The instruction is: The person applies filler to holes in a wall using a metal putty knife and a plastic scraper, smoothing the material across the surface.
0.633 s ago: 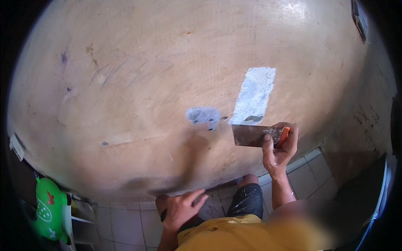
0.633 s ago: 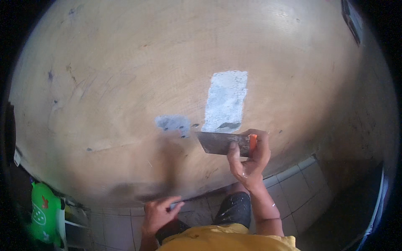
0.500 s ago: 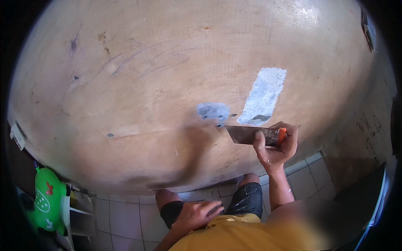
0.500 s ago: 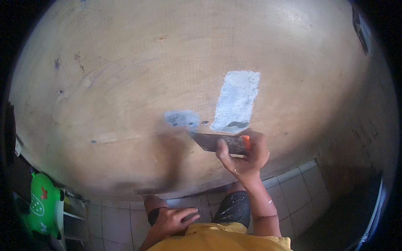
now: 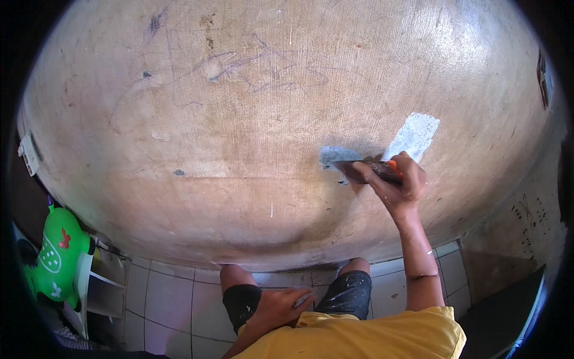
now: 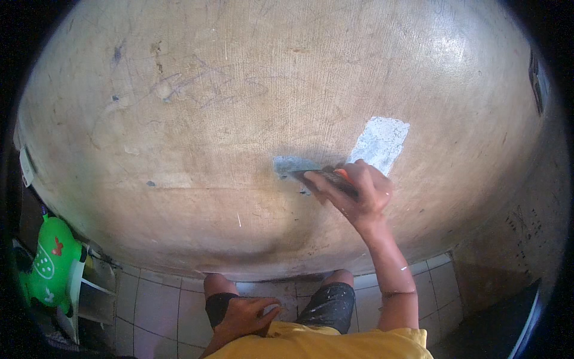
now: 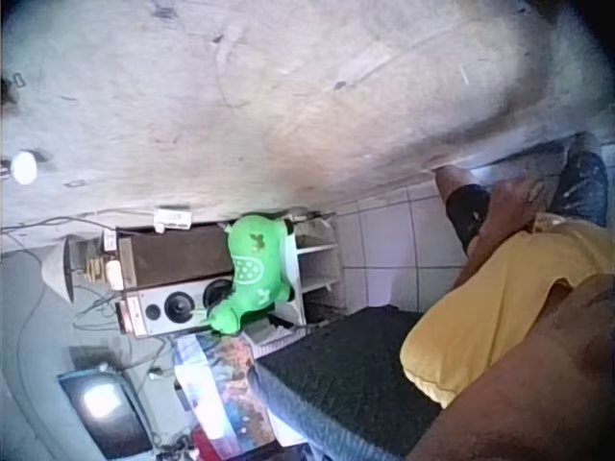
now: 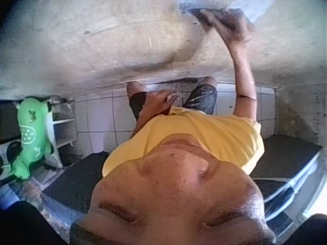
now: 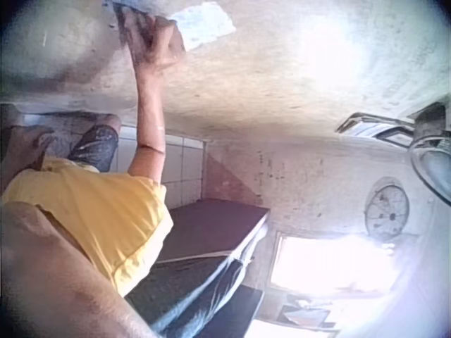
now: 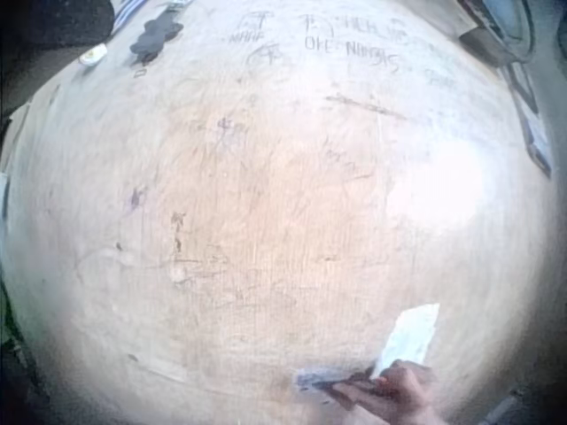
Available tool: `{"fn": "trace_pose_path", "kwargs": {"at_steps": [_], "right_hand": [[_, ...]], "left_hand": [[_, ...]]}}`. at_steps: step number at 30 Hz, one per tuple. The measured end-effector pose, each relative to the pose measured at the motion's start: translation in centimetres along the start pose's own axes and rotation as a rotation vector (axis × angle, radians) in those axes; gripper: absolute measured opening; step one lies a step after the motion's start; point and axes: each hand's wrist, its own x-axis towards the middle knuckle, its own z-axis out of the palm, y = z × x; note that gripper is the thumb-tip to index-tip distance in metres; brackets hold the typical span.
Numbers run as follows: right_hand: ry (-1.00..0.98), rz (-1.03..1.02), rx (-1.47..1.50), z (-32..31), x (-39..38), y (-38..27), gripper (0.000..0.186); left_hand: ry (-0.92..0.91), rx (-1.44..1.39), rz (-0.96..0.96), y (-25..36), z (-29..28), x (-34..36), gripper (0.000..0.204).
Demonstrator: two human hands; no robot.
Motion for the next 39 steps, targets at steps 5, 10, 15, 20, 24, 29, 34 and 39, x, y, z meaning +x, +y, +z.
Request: {"fn": "trace_pose_path", "kwargs": {"at_steps": [5, 10, 15, 20, 24, 29, 34, 39], "right_hand": [[0.010, -0.055, 0.009, -0.1, -0.9, -0.5, 0.048], [0.035, 0.022, -0.034, -0.2, -0.8, -0.3, 0.049], [0.019, 0.096, 0.059, 0.8, -0.4, -1.5, 0.044], [0.015, 0.213, 0.016, 0.9, -1.9, -2.3, 0.045], [0.039, 0.251, 0.043, 1.5, -1.4, -2.4, 0.044], [-0.113, 0.439, 0.150, 1.7, -0.8, -2.9, 0.039], [0.001, 0.453, 0.085, 0.8, 0.5, -2.3, 0.038], [0.005, 0.504, 0.091, 0.7, 0.1, -2.8, 0.037]], "left_hand": [[0.004, 0.029, 0.078, 0.3, -1.0, 0.9, 0.017], [-0.053, 0.080, 0.057, -0.4, -1.8, -0.4, 0.015], [-0.070, 0.047, 0.029, 0.1, -1.6, 0.1, 0.014], [-0.008, 0.007, 0.031, -0.4, 0.0, 0.5, 0.015], [0.048, -0.024, 0.012, -0.1, 0.0, 0.5, 0.016], [0.021, -0.020, -0.004, -0.6, -0.3, -0.5, 0.016], [-0.001, 0.041, 0.019, 0.3, -1.3, -0.4, 0.016], [0.034, 0.032, 0.005, 0.5, -1.9, -0.1, 0.015]]}}
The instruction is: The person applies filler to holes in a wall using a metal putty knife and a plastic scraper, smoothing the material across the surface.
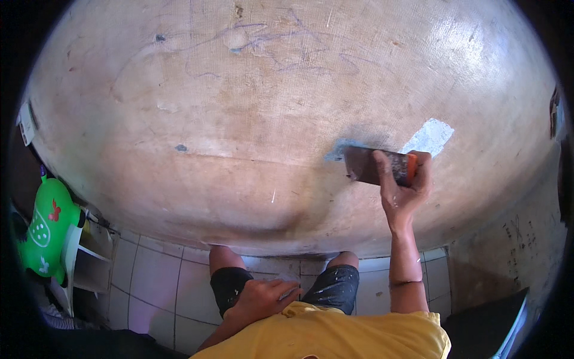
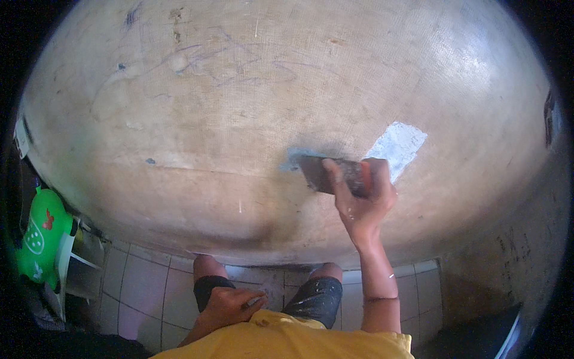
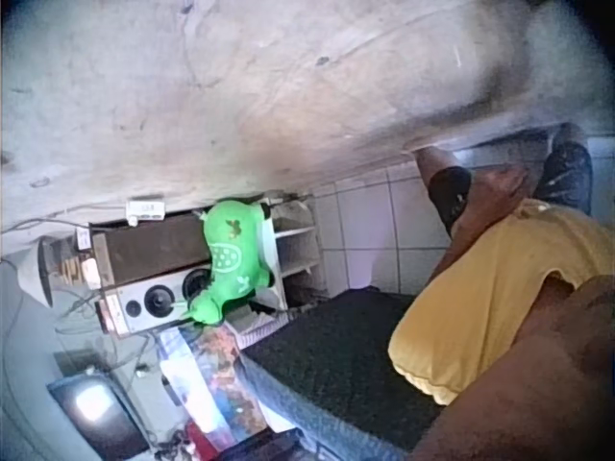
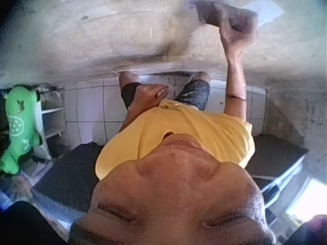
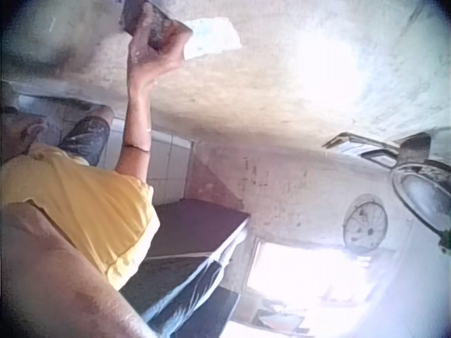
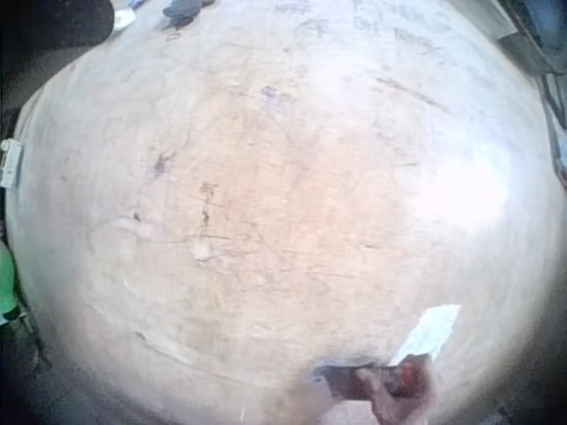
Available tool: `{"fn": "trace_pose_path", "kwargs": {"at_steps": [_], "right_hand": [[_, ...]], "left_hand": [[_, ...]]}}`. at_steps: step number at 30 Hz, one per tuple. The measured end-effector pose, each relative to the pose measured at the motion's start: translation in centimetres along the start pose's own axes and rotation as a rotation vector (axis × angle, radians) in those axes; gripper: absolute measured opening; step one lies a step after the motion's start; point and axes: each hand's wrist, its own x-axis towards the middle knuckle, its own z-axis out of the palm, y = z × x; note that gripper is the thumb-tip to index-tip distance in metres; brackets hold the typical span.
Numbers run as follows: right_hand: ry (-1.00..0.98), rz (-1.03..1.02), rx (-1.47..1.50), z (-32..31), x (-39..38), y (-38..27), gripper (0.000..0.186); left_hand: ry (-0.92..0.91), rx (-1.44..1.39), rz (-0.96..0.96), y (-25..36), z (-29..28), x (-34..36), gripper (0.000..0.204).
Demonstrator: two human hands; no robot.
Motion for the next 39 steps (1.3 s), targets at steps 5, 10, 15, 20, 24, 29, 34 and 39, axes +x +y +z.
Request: {"fn": "trace_pose_path", "kwargs": {"at_steps": [5, 10, 15, 20, 24, 29, 34, 39], "right_hand": [[-0.060, -0.052, -0.011, 1.1, -1.4, -0.6, 0.033], [0.152, 0.132, 0.153, 1.8, -2.5, -0.2, 0.033], [0.212, 0.135, 0.077, 2.3, -3.7, -0.4, 0.030], [0.214, 0.130, 0.050, 2.4, -4.0, -1.6, 0.028], [0.242, 0.143, 0.037, 3.0, -4.2, -1.0, 0.028], [0.219, 0.204, 0.148, 2.8, -4.2, -0.9, 0.028], [0.249, 0.252, 0.234, 2.5, -3.4, -1.2, 0.028], [0.150, 0.158, 0.068, 2.2, -3.7, -0.7, 0.027]], "left_hand": [[0.011, -0.060, 0.035, -0.5, 0.9, 0.1, 0.017], [0.000, -0.081, 0.033, -0.9, 0.5, 0.2, 0.017], [-0.037, -0.044, 0.054, -1.1, 0.4, -0.1, 0.017], [-0.025, -0.102, 0.007, -1.1, 0.1, 0.2, 0.018], [-0.005, -0.103, 0.023, -0.9, 0.1, 0.5, 0.017], [-0.011, -0.113, 0.060, -0.9, 0.3, 1.1, 0.016], [-0.036, -0.089, 0.029, -0.9, 0.0, 1.0, 0.014], [-0.051, -0.136, 0.061, -1.8, 0.5, 1.0, 0.014]]}}
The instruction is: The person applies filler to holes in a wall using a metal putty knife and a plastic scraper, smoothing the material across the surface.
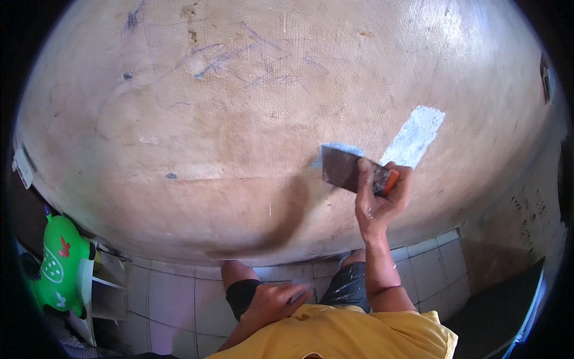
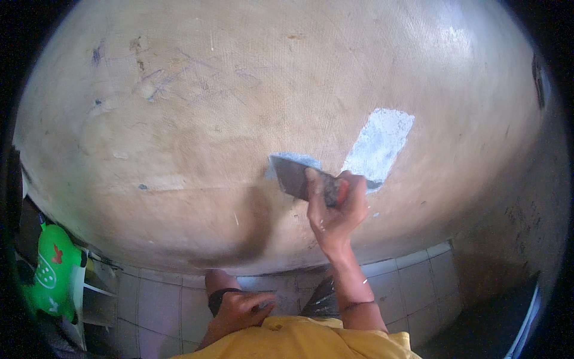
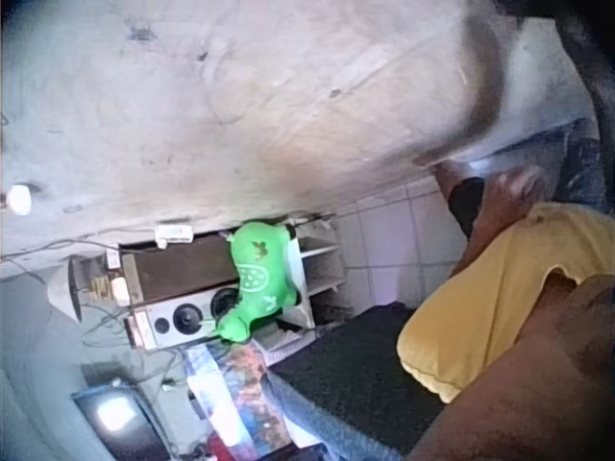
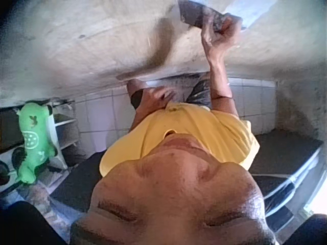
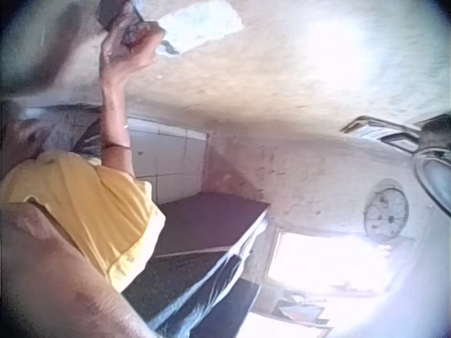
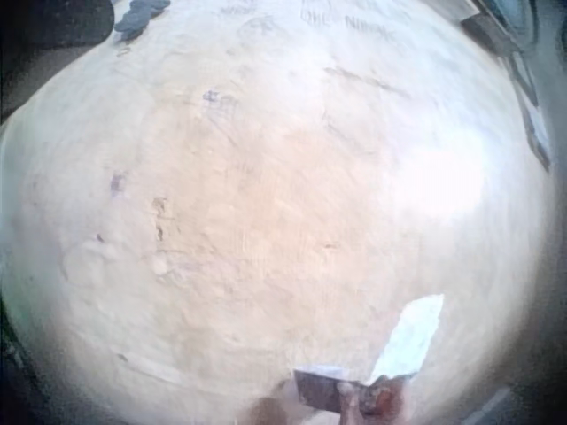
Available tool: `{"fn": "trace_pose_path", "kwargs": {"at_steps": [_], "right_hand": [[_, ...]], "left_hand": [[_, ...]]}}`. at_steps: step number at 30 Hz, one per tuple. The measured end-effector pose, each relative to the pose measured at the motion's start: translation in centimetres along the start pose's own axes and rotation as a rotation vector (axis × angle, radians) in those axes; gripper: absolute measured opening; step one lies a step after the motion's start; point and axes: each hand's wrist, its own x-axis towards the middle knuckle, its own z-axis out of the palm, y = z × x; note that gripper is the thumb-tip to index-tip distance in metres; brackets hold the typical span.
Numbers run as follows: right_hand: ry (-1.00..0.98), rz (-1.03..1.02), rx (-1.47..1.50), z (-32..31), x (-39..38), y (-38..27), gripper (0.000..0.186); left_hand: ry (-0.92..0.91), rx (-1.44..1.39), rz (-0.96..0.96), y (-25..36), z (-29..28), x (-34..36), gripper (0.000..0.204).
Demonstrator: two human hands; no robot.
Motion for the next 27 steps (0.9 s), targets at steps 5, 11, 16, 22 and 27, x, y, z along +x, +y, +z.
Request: {"fn": "trace_pose_path", "kwargs": {"at_steps": [5, 11, 16, 22, 27], "right_hand": [[0.046, -0.011, 0.082, 0.0, 0.2, 0.2, 0.029], [-0.058, 0.051, 0.070, 0.2, -0.6, -0.6, 0.031], [0.010, 0.042, 0.116, 0.5, -0.6, 0.4, 0.030], [-0.008, 0.050, 0.078, 0.3, -0.4, 0.5, 0.028], [0.079, 0.011, 0.106, 0.1, -0.1, 0.3, 0.033]], "left_hand": [[0.021, -0.010, 0.001, 0.5, 0.0, 0.5, 0.015], [0.010, 0.078, -0.025, 0.7, -0.4, -0.1, 0.016], [-0.001, 0.069, -0.009, 1.0, -0.5, 0.4, 0.016], [0.035, 0.013, -0.001, 0.0, 0.4, 0.3, 0.014], [-0.006, 0.039, -0.058, 0.1, 0.0, 0.0, 0.014]]}}
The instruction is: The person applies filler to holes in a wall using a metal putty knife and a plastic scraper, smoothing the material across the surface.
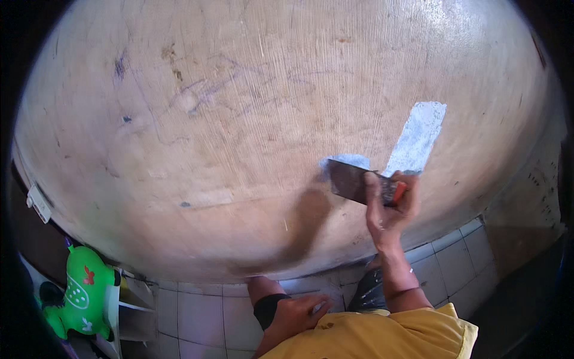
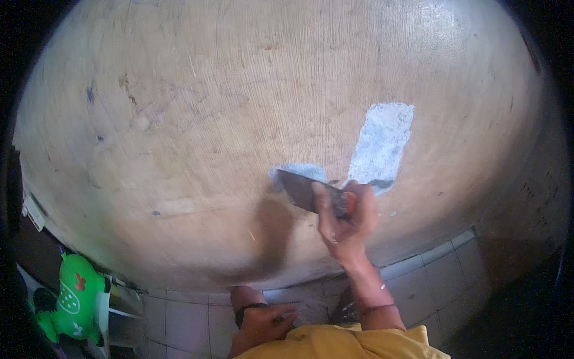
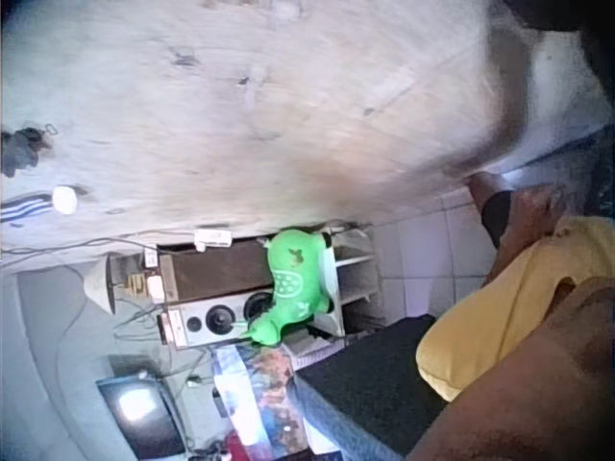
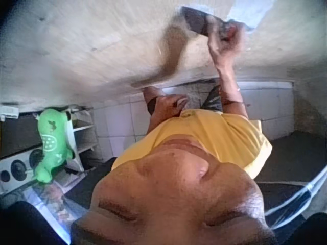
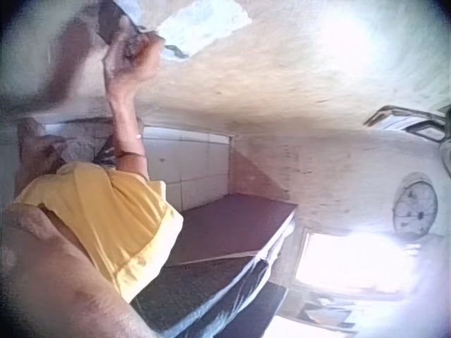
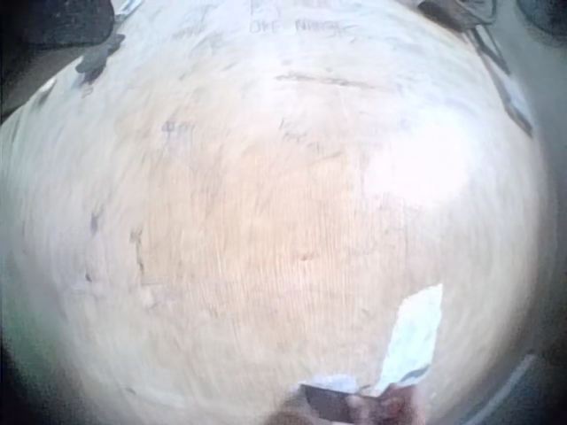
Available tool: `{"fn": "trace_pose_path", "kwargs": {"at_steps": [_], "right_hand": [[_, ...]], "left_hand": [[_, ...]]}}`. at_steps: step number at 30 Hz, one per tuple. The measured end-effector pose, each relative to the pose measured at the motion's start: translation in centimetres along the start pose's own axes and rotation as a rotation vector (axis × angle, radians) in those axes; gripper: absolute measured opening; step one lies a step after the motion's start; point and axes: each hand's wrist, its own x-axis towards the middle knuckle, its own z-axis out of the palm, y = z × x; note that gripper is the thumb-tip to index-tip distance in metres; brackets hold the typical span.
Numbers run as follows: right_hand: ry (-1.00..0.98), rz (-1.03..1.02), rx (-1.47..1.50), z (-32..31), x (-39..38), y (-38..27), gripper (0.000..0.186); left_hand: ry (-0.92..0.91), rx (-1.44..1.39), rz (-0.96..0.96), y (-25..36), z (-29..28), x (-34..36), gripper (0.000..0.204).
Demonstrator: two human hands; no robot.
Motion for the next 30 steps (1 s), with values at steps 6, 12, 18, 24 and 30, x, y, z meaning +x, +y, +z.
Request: {"fn": "trace_pose_path", "kwargs": {"at_steps": [6, 12, 18, 24, 30], "right_hand": [[-0.079, -0.030, -0.089, -0.3, 0.0, -1.0, 0.034], [-0.129, -0.070, -0.083, 0.6, -0.4, -0.6, 0.029], [0.014, -0.041, -0.051, -0.1, -0.3, -0.6, 0.032], [0.040, 0.086, 0.054, -0.1, -0.5, -0.7, 0.031], [0.044, -0.030, -0.156, -0.6, -0.3, -1.0, 0.030]], "left_hand": [[0.005, 0.011, 0.021, -0.2, -0.4, -0.8, 0.016], [0.018, 0.081, 0.100, -0.6, -0.2, -0.6, 0.016], [0.042, 0.026, -0.027, -0.3, -0.6, -0.5, 0.016], [0.018, 0.004, -0.017, -0.5, 0.0, 0.3, 0.015], [0.029, 0.026, -0.043, -1.0, -0.1, -0.2, 0.015]]}}
